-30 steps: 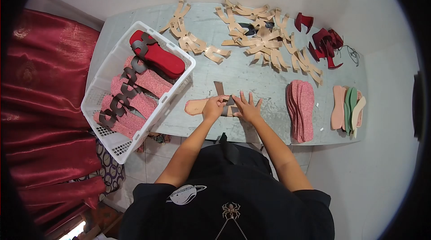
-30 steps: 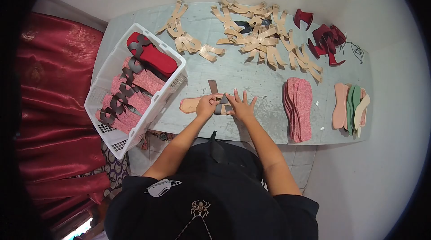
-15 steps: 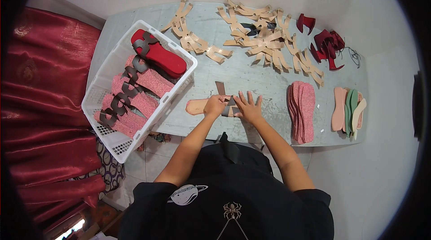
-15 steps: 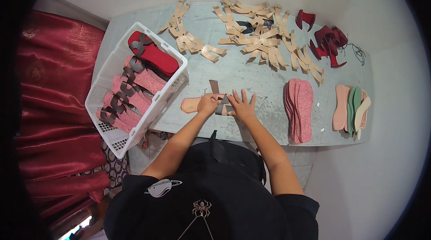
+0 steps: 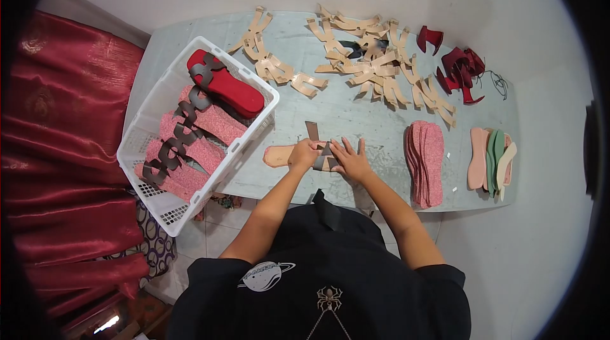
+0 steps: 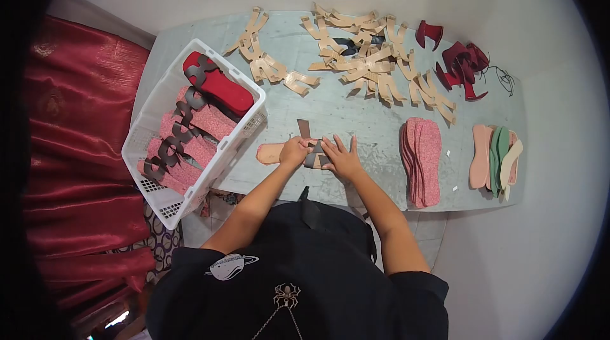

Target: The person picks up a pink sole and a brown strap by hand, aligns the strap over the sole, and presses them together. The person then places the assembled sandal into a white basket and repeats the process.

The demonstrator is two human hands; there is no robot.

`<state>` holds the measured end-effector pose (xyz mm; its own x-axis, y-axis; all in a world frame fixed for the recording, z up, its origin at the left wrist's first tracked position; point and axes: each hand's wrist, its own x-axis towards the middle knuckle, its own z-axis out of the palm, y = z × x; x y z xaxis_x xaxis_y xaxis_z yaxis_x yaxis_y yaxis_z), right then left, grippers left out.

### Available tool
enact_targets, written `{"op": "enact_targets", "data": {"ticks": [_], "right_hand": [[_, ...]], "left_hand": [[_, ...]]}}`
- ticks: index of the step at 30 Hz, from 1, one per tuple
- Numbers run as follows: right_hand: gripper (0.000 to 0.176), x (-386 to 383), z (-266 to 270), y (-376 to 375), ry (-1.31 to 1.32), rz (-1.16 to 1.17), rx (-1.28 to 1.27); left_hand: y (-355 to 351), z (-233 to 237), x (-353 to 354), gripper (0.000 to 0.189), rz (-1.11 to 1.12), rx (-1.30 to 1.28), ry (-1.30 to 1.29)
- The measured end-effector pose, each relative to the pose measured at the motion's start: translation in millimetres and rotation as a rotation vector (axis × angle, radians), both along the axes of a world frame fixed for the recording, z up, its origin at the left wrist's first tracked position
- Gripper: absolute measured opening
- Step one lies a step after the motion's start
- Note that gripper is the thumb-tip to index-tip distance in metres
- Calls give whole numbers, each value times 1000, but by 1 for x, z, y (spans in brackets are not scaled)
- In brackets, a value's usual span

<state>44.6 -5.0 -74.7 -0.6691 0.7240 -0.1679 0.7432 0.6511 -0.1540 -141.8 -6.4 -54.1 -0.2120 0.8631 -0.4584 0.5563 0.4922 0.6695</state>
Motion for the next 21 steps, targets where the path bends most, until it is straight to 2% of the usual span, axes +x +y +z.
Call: {"op": "enact_targets", "data": {"ticks": [3,7,9,10,12,17,21], "right_hand": [[76,-1,1,1,-13,1,-32],[73,1,-2,-2,4,10,0],[73,1,0,0,4,19,10],[71,2,-1,-1,16,25,14],[69,3,-4,-3,30,30,23],[60,3,-1,-3,4,59,-2],[60,3,3,-3,35,39,-27]], "left_hand": [[0,-22,-5,25,-19,36,-9],[-2,-27,-5,25,17,7,-61],[1,-25,-5,30,64,-89,-131],[2,-22,-5,30,64,-82,-129],[1,-16,-5,37,41,31,66],[8,-16,-8,42,-8,-49,45],[2,-18,-6,41,37,-35,17]]}}
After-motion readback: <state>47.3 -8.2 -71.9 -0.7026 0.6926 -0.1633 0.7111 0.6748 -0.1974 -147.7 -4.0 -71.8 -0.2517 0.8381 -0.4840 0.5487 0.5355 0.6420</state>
